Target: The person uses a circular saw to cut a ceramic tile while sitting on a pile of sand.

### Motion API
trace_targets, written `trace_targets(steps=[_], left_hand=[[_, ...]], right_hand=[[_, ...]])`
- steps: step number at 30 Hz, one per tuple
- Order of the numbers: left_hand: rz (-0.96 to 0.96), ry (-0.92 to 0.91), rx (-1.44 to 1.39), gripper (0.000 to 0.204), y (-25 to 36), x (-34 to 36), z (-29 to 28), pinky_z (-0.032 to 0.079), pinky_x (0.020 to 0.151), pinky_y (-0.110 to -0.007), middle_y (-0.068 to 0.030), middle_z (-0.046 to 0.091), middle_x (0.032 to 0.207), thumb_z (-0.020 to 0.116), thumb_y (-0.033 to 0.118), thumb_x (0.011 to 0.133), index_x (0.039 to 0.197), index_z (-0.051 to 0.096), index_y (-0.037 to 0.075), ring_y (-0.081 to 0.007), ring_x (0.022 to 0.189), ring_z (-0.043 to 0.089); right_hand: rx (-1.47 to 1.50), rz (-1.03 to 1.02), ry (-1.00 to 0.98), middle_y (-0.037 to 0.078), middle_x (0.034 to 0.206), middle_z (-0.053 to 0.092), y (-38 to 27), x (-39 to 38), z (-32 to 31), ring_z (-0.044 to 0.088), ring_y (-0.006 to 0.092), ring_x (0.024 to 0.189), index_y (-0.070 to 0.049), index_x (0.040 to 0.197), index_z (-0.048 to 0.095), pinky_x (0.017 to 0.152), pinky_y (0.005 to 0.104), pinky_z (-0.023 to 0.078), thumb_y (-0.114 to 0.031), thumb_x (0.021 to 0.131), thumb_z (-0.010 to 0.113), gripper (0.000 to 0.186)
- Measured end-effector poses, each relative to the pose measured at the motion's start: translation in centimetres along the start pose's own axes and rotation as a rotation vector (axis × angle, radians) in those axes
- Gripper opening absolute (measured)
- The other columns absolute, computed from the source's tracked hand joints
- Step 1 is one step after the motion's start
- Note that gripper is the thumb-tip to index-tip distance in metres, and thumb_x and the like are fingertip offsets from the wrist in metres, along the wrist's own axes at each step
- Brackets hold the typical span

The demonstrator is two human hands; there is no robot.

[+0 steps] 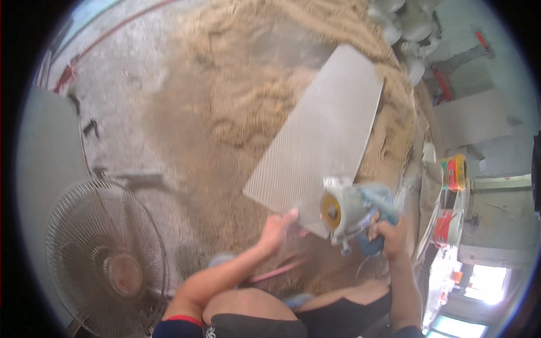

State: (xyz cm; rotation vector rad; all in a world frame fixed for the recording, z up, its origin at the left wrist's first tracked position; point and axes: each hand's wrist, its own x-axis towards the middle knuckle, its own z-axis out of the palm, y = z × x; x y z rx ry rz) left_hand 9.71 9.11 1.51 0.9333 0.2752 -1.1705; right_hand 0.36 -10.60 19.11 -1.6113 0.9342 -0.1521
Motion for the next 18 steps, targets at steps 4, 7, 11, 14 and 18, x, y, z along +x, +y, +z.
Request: trace_targets(steps=[4,7,11,14,18], left_hand=[[-0.049,-0.012,-0.093,0.044,-1.5,1.5,-1.8,0.055,0.083,-0.043,-0.0199,0.067,0.096,0.055,0.03,0.098,0.102,0.061,-0.013,-0.0314,0.086,0.068],[-0.088,0.035,-0.11,0.047,-1.7,0.9,-4.0,0.055,0.085,-0.04,-0.0237,0.067,0.101,0.056,0.032,0.097,0.107,0.059,-0.014,-0.0318,0.088,0.067],[-0.064,-0.068,-0.359,0.041,0.5,2.9,-3.6,0.05,0.095,-0.044,-0.0191,0.062,0.115,0.055,0.027,0.098,0.122,0.051,-0.006,-0.0317,0.107,0.061],[-0.072,0.06,-0.446,0.038,2.8,1.6,-5.5,0.051,0.093,-0.04,-0.0159,0.063,0.112,0.057,0.027,0.097,0.121,0.053,-0.002,-0.0285,0.105,0.062],[0.157,0.107,-0.161,0.028,4.2,2.4,-6.7,0.051,0.089,-0.036,-0.0123,0.064,0.11,0.061,0.02,0.095,0.116,0.058,0.002,-0.0222,0.103,0.062]], right_hand=[[-0.017,0.027,-0.018,0.007,0.061,0.054,0.6,0.4,0.3,0.053,0.016,0.049,0.001,0.084,0.055,0.049,0.0294,0.046,0.0,0.068,0.054,0.016],[0.106,0.081,-0.046,0.007,0.059,0.052,2.3,0.3,-0.5,0.052,0.0169,0.047,0.0,0.08,0.054,0.046,0.0299,0.045,-0.002,0.069,0.054,0.011],[0.213,-0.092,0.091,0.007,0.055,0.049,2.5,-0.8,-5.7,0.05,0.0183,0.044,-0.001,0.074,0.053,0.043,0.0315,0.044,-0.004,0.067,0.053,0.008],[0.402,-0.069,0.165,0.007,0.053,0.047,1.4,-2.1,-4.9,0.048,0.0183,0.043,-0.001,0.074,0.053,0.041,0.0308,0.043,-0.003,0.065,0.052,0.009],[0.387,-0.066,0.233,0.007,0.056,0.047,0.1,-3.9,-6.0,0.046,0.0179,0.042,-0.001,0.074,0.053,0.041,0.0301,0.041,-0.004,0.064,0.051,0.01]])
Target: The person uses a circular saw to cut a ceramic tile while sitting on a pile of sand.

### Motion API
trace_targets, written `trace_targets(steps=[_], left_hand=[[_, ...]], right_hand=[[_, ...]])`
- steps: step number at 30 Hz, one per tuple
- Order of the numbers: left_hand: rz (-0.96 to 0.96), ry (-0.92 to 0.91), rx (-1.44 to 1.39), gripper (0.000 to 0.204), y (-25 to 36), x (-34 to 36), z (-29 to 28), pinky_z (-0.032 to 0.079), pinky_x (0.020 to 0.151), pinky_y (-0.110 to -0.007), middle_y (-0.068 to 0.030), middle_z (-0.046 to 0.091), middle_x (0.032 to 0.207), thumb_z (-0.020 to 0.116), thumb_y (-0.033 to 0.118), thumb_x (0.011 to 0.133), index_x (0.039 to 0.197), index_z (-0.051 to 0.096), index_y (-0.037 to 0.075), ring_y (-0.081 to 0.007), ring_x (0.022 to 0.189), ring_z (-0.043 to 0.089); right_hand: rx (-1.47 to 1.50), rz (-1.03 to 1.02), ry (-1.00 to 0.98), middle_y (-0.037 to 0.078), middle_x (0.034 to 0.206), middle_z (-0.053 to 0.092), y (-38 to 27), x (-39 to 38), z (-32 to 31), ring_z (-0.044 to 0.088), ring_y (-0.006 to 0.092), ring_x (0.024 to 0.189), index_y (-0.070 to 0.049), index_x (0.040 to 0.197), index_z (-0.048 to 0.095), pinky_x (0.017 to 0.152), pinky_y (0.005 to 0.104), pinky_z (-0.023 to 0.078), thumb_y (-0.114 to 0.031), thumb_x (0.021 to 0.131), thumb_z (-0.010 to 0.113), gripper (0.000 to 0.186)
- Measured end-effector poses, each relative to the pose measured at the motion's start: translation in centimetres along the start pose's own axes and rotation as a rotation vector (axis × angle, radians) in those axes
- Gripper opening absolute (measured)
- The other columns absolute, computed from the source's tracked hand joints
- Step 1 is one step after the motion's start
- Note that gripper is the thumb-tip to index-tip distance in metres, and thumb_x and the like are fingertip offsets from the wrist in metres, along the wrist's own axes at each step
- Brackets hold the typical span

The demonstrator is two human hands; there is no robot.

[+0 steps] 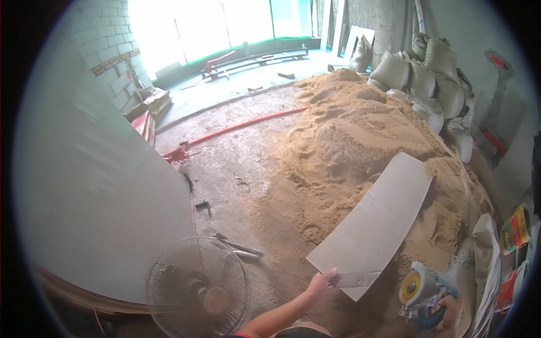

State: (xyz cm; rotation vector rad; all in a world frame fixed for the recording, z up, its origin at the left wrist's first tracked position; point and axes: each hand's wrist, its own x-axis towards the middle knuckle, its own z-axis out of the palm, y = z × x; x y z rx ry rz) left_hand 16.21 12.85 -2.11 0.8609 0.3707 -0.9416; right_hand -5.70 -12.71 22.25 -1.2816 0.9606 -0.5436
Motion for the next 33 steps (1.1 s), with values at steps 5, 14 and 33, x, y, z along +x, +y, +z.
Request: trace_targets(steps=[5,14,33], left_hand=[[0.121,-0.052,-0.109,0.03,0.5,0.4,-0.1,0.049,0.088,-0.035,-0.0088,0.066,0.108,0.065,0.011,0.09,0.116,0.059,-0.002,-0.02,0.098,0.063],[0.062,-0.058,0.249,0.026,-0.7,-4.9,7.8,0.048,0.076,-0.031,-0.0057,0.067,0.103,0.069,0.008,0.084,0.108,0.065,-0.001,-0.0162,0.087,0.062],[-0.184,-0.849,0.461,0.055,-16.2,0.1,7.9,0.033,0.113,-0.049,-0.0175,0.046,0.14,0.058,0.005,0.089,0.14,0.038,-0.004,-0.0327,0.135,0.041]], right_hand=[[-0.33,0.316,0.037,0.016,0.103,0.061,0.9,1.3,-6.8,0.06,0.0325,0.092,0.0,0.112,0.058,0.067,0.0475,0.054,-0.015,0.08,0.056,0.035],[0.173,0.026,0.331,0.002,0.058,0.048,0.0,-3.0,-4.7,0.046,0.0137,0.046,-0.004,0.078,0.058,0.044,0.026,0.041,-0.01,0.074,0.052,0.009],[0.097,-0.14,0.592,0.009,0.069,0.058,-0.4,-9.5,-10.9,0.057,0.0152,0.056,0.004,0.083,0.06,0.052,0.0301,0.048,-0.003,0.076,0.057,0.011]])
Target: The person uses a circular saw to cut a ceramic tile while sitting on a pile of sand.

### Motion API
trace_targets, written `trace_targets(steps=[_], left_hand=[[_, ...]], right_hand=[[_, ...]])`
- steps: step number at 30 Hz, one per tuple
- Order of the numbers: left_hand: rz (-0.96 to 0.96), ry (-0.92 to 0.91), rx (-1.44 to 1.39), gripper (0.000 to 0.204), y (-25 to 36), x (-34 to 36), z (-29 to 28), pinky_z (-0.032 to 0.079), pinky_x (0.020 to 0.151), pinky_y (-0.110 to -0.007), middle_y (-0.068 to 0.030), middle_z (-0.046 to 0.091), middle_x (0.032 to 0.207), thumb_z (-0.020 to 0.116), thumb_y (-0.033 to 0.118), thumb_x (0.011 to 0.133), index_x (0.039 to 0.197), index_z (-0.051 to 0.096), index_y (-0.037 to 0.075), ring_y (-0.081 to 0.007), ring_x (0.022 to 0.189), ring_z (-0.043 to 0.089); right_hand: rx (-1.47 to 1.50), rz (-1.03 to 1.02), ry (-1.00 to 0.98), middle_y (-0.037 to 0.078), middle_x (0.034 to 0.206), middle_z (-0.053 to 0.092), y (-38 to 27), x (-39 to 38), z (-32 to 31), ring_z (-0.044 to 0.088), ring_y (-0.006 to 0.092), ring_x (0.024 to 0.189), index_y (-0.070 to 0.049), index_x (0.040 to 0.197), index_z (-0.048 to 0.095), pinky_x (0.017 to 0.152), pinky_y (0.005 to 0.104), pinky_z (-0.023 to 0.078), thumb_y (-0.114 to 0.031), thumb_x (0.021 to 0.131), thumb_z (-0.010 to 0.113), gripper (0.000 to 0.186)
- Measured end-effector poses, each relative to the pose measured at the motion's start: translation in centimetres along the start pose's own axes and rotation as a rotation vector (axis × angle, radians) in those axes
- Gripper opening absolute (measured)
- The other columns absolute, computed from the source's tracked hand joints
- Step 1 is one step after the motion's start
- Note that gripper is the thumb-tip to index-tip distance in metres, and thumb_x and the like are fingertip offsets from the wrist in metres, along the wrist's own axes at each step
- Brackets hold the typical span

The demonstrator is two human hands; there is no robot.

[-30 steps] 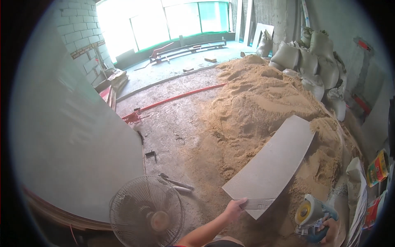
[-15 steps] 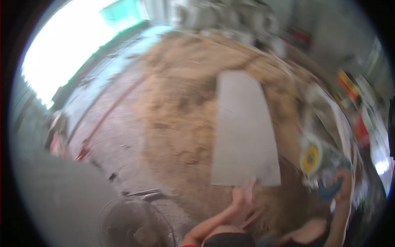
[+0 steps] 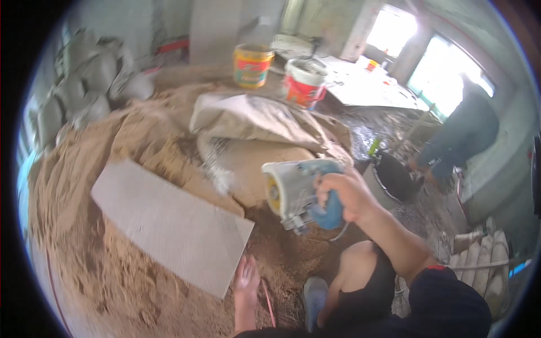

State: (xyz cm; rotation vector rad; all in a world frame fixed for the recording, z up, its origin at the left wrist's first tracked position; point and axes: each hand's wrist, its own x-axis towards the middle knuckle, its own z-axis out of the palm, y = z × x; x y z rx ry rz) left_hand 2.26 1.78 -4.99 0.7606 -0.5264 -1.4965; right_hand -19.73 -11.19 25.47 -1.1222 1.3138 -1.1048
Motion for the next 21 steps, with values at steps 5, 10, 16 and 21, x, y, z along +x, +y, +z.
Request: trace_targets(steps=[5,10,16,21], left_hand=[[0.202,0.219,-0.015,0.051,4.8,-1.2,-15.4,0.046,0.101,-0.044,-0.0185,0.056,0.126,0.039,0.035,0.1,0.132,0.047,-0.003,-0.0294,0.117,0.055],[-0.135,0.892,0.525,0.059,14.6,4.4,-2.0,0.049,0.095,-0.041,-0.0192,0.055,0.129,0.055,0.039,0.096,0.134,0.045,-0.005,-0.0318,0.117,0.056],[0.144,0.834,0.863,0.065,10.5,6.0,-4.6,0.05,0.095,-0.042,-0.0227,0.054,0.13,0.068,0.033,0.089,0.135,0.042,-0.006,-0.034,0.116,0.057],[0.161,0.744,0.866,0.058,11.6,4.0,-8.9,0.049,0.092,-0.04,-0.0216,0.058,0.124,0.07,0.025,0.088,0.129,0.047,-0.008,-0.0311,0.111,0.059]], right_hand=[[0.17,0.058,0.015,0.008,0.073,0.057,-0.9,-0.3,0.8,0.056,0.0147,0.056,0.003,0.085,0.059,0.051,0.0293,0.046,0.001,0.075,0.057,0.011],[0.174,0.102,0.013,0.009,0.074,0.059,-0.2,-0.2,0.8,0.056,0.0149,0.055,0.003,0.084,0.06,0.051,0.0285,0.046,-0.001,0.075,0.059,0.01],[0.161,0.083,-0.028,0.009,0.072,0.059,-0.3,-0.3,0.8,0.056,0.0154,0.058,0.005,0.085,0.061,0.053,0.0289,0.045,-0.004,0.079,0.056,0.012],[0.047,0.199,-0.074,0.01,0.073,0.06,1.1,0.7,1.4,0.057,0.016,0.058,0.003,0.076,0.061,0.054,0.0298,0.046,-0.005,0.078,0.059,0.008]])
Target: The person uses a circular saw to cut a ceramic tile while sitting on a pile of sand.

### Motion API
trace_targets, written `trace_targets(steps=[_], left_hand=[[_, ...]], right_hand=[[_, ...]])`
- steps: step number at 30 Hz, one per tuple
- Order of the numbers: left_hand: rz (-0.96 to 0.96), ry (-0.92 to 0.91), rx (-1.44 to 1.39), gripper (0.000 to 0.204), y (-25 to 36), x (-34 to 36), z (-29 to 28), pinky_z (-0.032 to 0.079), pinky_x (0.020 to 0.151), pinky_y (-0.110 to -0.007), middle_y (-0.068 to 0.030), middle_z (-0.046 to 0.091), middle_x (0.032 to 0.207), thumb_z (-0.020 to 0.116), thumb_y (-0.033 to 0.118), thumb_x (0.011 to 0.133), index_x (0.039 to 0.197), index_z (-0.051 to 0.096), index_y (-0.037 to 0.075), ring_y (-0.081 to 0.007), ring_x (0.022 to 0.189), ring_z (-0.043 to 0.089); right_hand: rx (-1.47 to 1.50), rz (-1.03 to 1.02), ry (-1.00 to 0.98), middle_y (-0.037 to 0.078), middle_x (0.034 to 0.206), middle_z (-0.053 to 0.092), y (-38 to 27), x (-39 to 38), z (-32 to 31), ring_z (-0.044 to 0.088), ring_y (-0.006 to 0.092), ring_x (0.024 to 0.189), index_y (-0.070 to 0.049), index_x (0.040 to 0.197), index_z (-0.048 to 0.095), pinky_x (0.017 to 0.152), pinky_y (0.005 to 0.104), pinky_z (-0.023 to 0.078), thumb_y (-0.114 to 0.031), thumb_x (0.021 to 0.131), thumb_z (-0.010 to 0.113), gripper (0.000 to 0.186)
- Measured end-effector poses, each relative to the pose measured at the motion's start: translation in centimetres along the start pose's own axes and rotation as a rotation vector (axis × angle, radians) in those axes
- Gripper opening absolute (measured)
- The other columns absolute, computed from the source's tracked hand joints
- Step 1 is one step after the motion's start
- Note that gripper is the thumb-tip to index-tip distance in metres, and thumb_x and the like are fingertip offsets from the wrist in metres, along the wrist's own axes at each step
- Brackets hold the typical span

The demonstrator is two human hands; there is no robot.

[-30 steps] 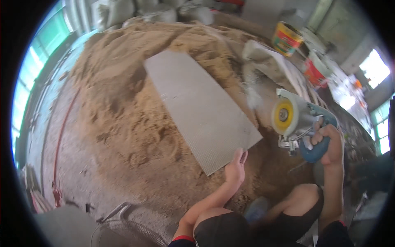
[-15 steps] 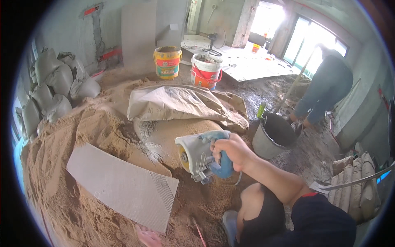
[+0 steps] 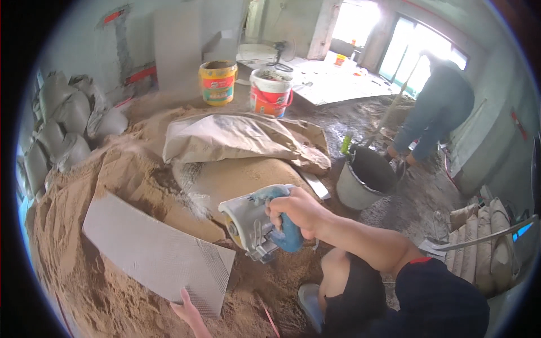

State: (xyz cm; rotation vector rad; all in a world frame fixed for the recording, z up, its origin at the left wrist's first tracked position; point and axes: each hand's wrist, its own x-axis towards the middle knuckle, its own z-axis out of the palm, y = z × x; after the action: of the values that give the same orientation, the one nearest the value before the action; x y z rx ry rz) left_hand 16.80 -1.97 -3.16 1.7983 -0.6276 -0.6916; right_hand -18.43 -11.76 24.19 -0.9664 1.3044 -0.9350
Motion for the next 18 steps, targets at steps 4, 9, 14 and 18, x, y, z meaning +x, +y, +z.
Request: trace_targets(steps=[4,9,14,18], left_hand=[[0.192,-0.182,0.03,0.048,-4.8,2.7,-3.3,0.048,0.088,-0.035,-0.0165,0.061,0.114,0.07,0.016,0.086,0.123,0.051,-0.007,-0.0241,0.101,0.059],[0.155,-0.275,0.138,0.05,-2.3,4.8,-7.0,0.048,0.087,-0.036,-0.0148,0.064,0.108,0.075,0.019,0.08,0.119,0.054,-0.005,-0.0235,0.098,0.061],[0.182,-0.388,0.223,0.053,-0.6,6.7,-7.7,0.05,0.087,-0.037,-0.0196,0.067,0.11,0.076,0.023,0.079,0.118,0.054,-0.005,-0.0261,0.102,0.065],[0.198,-0.49,0.209,0.059,2.0,8.0,-5.5,0.05,0.088,-0.038,-0.0214,0.066,0.111,0.077,0.028,0.077,0.117,0.054,-0.008,-0.0285,0.102,0.065]], right_hand=[[-0.093,-0.042,-0.009,0.009,0.067,0.059,-0.1,0.9,-1.1,0.057,0.0168,0.055,0.002,0.075,0.062,0.051,0.0298,0.047,-0.002,0.072,0.06,0.005],[0.076,-0.01,-0.01,0.008,0.064,0.057,-1.2,-0.2,0.7,0.055,0.016,0.052,0.001,0.077,0.06,0.049,0.0306,0.044,-0.004,0.074,0.06,0.006],[0.086,0.01,0.02,0.009,0.063,0.055,-0.9,-0.6,2.7,0.054,0.0165,0.051,0.002,0.079,0.059,0.049,0.0308,0.045,-0.003,0.073,0.058,0.008],[0.016,-0.02,0.033,0.009,0.073,0.057,-1.7,-1.6,2.5,0.053,0.0165,0.051,0.001,0.084,0.058,0.049,0.0309,0.044,-0.003,0.073,0.056,0.012]])
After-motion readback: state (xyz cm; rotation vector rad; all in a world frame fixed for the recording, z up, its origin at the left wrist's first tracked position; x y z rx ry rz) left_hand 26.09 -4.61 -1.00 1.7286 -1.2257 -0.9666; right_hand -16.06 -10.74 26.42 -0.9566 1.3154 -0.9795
